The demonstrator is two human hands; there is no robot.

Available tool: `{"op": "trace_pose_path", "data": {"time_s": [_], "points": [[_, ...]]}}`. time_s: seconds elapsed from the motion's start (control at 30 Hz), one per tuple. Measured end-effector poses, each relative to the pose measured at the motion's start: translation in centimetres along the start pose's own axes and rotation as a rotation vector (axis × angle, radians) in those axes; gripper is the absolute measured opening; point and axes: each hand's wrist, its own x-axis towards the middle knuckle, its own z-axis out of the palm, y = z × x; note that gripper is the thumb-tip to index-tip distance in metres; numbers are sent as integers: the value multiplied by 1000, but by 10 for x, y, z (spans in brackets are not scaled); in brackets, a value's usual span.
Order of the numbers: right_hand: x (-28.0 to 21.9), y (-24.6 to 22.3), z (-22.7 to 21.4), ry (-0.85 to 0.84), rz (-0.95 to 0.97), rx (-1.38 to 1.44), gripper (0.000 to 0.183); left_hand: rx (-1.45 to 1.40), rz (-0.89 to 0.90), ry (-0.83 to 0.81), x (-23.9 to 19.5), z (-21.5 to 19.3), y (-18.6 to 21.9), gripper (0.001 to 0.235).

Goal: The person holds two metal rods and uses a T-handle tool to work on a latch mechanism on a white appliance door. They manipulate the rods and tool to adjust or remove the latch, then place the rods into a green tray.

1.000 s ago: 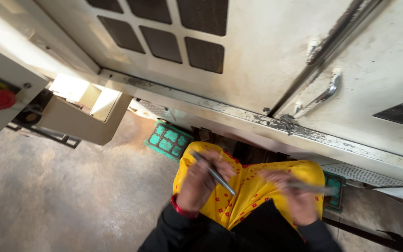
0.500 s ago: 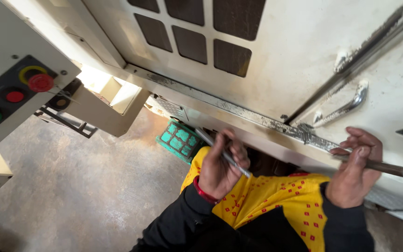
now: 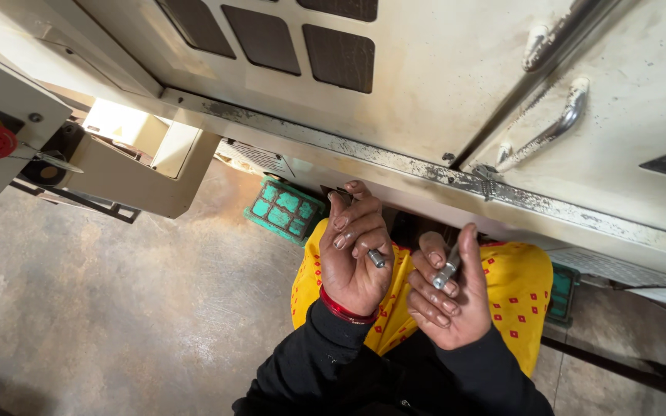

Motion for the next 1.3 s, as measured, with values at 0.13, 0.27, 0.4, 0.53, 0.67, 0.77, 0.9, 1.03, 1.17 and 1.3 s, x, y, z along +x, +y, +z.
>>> {"op": "trace_pose_path", "data": {"time_s": [0.13,0.27,0.4,0.53,0.67,0.77,0.9,1.03,1.17,1.3], "points": [[-1,-2,-1,-47,19,90,57,23,-18,12,-2,-6,-3,26],[-7,-7,-2,-26,-8,62,57,59,-31,12,-3,-10,-5,27],[-12,-13,2,41,-193,-295,60,303,-29,-66,-7,-6,-11,26],[-15,-38,25,223,-940,-1426,55,1095,-13,-326,-1,21,-22,29],[-5,-81,55,458,-1201,-1860,55,1900,12,-252,32,59,-38,28],[9,-105,74,387,-1050,-1889,52,1923,7,-428,86,77,-62,52],[31,-127,87,457,-683,-1733,51,2125,-253,-464,148,90,-87,65],[52,-140,75,172,-537,-1339,54,1964,-552,-388,178,86,-78,55],[61,-143,50,178,-530,-1146,56,1837,-496,-471,178,66,-60,49],[63,-147,34,133,-554,-1123,60,1711,-524,-417,181,56,-53,44]]}}
